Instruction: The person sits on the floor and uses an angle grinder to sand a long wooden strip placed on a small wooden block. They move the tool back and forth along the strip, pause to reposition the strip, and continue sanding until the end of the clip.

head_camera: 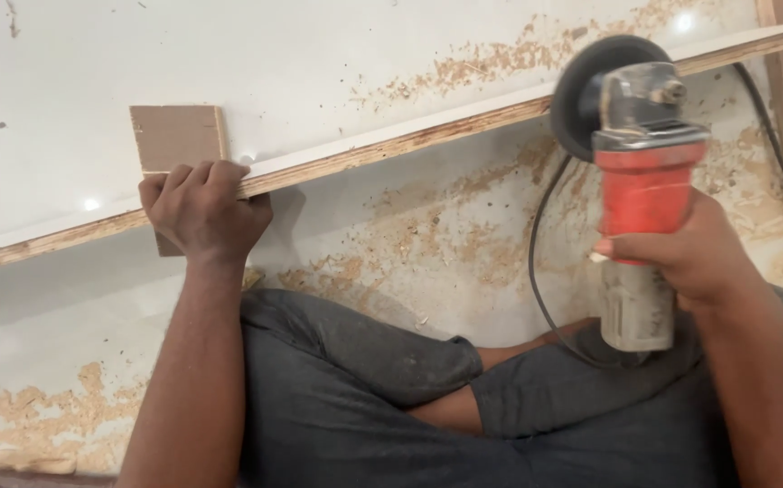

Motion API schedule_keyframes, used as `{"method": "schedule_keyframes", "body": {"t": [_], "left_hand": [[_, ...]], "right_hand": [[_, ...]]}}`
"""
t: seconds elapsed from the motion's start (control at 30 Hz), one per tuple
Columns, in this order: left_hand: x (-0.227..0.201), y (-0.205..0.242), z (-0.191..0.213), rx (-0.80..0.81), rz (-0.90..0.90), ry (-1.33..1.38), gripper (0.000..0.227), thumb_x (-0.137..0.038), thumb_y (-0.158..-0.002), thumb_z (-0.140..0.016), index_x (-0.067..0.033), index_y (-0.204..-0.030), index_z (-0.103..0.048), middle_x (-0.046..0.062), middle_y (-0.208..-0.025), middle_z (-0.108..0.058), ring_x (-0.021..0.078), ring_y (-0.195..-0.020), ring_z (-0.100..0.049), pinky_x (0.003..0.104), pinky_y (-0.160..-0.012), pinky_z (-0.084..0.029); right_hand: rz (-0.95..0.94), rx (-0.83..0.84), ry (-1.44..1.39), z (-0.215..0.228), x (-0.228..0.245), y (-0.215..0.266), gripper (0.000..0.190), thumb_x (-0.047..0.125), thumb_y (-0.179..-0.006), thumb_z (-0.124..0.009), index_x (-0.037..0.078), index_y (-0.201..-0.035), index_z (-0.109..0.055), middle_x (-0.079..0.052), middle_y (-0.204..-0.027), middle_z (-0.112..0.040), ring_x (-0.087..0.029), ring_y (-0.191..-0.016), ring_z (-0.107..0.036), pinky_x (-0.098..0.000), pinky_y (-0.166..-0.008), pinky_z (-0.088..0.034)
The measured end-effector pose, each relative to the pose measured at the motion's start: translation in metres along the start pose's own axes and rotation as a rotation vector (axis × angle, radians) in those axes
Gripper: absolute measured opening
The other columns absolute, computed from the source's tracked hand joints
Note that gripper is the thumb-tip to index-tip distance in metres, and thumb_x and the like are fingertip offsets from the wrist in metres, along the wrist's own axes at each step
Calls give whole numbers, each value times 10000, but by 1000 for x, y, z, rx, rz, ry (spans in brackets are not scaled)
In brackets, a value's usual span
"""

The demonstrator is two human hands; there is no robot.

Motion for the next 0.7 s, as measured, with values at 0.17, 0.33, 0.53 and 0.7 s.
{"method": "schedule_keyframes", "body": {"t": [0.17,0.33,0.53,0.7], "left_hand": [[-3,-2,-1,33,10,-18,226,-197,-866,-841,-251,-732,-667,-72,-715,-676,100,-668,-597,344,-852,-383],[-7,-6,6,58,33,-50,188,-197,-827,-837,-250,-740,-680,-64,-744,-697,113,-692,-616,344,-870,-394],[-2,-4,2,46,48,-41,207,-216,-833,-855,-243,-736,-674,-51,-778,-715,131,-719,-645,351,-836,-408],[4,4,-15,106,68,-61,181,-154,-791,-837,-267,-779,-695,-73,-754,-721,104,-717,-625,327,-828,-407]], "right_hand": [[-21,-69,-111,10,-8,5,414,-18,-685,-799,-10,-1079,-670,-87,-937,-710,-198,-785,-696,-347,-681,-582],[-62,10,-115,-24,-4,9,515,31,-609,-827,2,-1093,-652,-103,-931,-726,-210,-801,-732,-383,-722,-633],[-80,219,120,-113,52,11,635,142,-544,-888,58,-1122,-640,-133,-928,-700,-250,-810,-725,-450,-751,-653],[31,329,208,-148,59,9,706,206,-553,-877,94,-1212,-651,-58,-1034,-745,-195,-928,-724,-370,-848,-571]]}}
Point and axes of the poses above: each hand's wrist, its own y-axis away from the middle knuckle, its own z-axis out of the back of the hand, x = y × z, the point moved 1 cm from there along -y, towards the middle knuckle
